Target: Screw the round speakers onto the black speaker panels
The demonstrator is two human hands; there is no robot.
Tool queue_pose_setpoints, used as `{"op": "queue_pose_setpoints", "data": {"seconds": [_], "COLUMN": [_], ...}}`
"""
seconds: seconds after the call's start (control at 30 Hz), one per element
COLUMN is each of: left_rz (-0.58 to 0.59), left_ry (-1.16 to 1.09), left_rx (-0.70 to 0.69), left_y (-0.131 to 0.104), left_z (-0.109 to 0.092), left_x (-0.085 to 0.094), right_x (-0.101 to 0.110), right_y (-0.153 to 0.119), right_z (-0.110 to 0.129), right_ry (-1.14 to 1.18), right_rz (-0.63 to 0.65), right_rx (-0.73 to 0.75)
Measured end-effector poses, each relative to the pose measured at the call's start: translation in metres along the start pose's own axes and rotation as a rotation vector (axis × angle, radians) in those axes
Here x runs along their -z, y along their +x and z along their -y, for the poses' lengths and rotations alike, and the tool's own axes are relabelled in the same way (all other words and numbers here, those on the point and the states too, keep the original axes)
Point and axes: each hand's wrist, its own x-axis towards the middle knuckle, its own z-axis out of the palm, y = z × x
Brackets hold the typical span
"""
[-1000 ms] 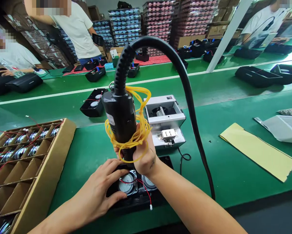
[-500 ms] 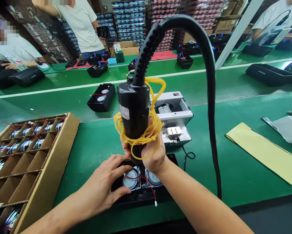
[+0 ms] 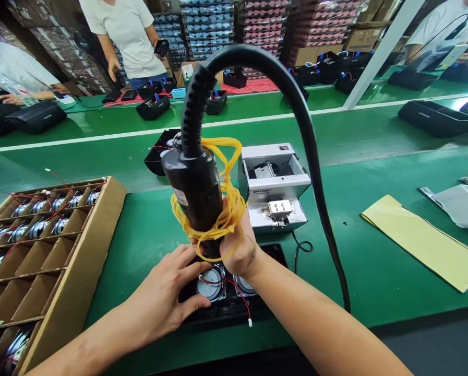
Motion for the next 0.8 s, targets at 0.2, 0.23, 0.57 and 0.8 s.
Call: {"op": "queue_pose_setpoints", "data": {"seconds": [0.2, 0.23, 0.57, 0.8], "left_rz": [-0.006, -0.009, -0.02, -0.054], "left_ry": [-0.017, -0.017, -0.021, -0.083], "left_rx": [-0.003, -0.003, -0.013, -0.019], "left_y": [0.001, 0.001, 0.0, 0.0], "left_z": [0.0, 0.001, 0.001, 0.005], "left_x": [0.0, 0.001, -0.001, -0.004], "right_x": [0.004, 0.004, 0.002, -0.001], "right_y": [-0.003, -0.003, -0.005, -0.005], "right_z": [-0.007, -0.007, -0.01, -0.012], "right_ry": [0.005, 0.005, 0.099, 0.107], "right_rz": [0.016, 0.015, -0.005, 0.034], "right_rx": [0.002, -0.009, -0.079, -0.045]}}
